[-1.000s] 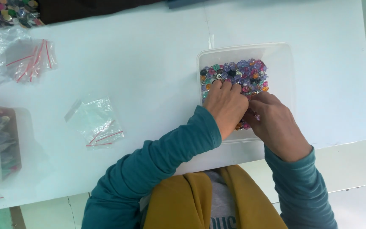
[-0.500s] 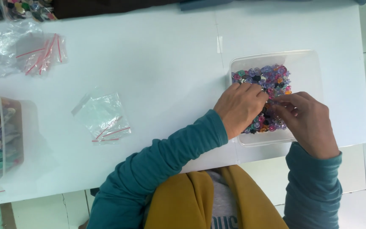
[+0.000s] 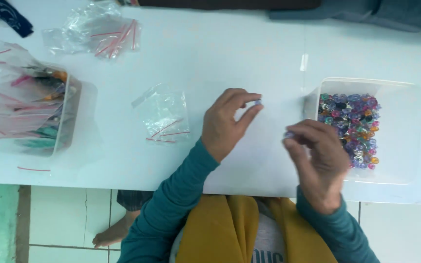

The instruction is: Sorting and bagging small purple buttons into plastic zip-lock bags

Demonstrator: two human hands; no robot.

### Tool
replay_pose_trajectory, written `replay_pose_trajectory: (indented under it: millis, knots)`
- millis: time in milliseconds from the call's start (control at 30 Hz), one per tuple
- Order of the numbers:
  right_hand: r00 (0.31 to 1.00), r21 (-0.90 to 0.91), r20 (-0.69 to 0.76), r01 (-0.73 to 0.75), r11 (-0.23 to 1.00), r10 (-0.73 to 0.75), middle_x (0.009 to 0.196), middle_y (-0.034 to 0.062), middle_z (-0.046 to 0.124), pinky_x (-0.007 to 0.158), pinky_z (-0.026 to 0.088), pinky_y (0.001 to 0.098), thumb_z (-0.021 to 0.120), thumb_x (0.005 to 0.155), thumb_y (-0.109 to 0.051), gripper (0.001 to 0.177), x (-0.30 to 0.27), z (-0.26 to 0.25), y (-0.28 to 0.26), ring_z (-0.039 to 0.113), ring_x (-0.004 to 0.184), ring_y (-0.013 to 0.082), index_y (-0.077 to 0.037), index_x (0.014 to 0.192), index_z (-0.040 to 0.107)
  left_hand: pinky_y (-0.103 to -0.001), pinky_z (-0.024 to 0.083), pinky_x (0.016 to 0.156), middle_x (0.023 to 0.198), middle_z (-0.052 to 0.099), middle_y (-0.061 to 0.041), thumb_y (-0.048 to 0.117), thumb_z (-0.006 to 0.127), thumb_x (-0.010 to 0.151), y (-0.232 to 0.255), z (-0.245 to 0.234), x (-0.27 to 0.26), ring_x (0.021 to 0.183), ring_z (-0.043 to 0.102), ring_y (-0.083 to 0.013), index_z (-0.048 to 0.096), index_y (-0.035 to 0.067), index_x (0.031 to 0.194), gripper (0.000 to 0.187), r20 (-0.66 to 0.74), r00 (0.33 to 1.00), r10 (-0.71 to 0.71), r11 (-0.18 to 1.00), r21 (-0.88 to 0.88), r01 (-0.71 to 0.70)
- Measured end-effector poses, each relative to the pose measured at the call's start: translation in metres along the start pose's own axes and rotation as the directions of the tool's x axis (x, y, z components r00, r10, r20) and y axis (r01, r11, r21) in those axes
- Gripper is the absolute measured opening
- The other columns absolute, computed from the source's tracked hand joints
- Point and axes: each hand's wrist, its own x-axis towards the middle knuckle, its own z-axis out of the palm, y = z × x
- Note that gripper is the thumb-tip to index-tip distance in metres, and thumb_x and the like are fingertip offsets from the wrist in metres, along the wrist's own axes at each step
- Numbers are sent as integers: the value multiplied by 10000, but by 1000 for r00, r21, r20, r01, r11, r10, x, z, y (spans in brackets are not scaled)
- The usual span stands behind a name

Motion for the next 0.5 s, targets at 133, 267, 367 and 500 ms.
replay_pose_trajectory:
  millis: [133, 267, 367, 500]
  knots:
    - [993, -51, 87, 82, 995, -77, 1044, 192, 663, 682, 614, 392, 773, 933, 10, 171, 20, 51, 5, 718, 817, 301, 41, 1098, 743, -359, 593, 736, 973, 658, -38, 188, 764, 960, -17, -28, -7, 807, 687, -206, 733, 144, 1123, 172, -39, 990, -135, 990, 43, 136]
    - [986, -223, 136, 123, 967, -94, 1069, 235, 590, 689, 601, 420, 718, 996, 39, 157, 40, 78, 45, 682, 857, 322, 95, 1142, 699, -366, 589, 754, 979, 655, -50, 168, 763, 954, -37, -25, -2, 868, 701, -231, 725, 124, 1111, 167, -59, 990, -127, 973, 186, 135]
    - [985, -350, 155, 129, 928, -78, 1073, 214, 569, 727, 596, 413, 717, 1004, 18, 149, 50, 88, 69, 664, 916, 326, 74, 1142, 711, -350, 587, 761, 994, 636, -29, 180, 751, 956, -50, -16, 1, 887, 690, -222, 728, 136, 1117, 168, -43, 995, -93, 949, 299, 102]
    - [979, -450, 187, 154, 880, -75, 1064, 151, 538, 807, 570, 393, 716, 1012, -28, 140, 57, 95, 76, 614, 1004, 310, 20, 1144, 724, -354, 574, 731, 989, 587, -14, 218, 718, 976, -60, -6, 2, 876, 655, -228, 737, 144, 1109, 153, -11, 995, -97, 920, 381, 94]
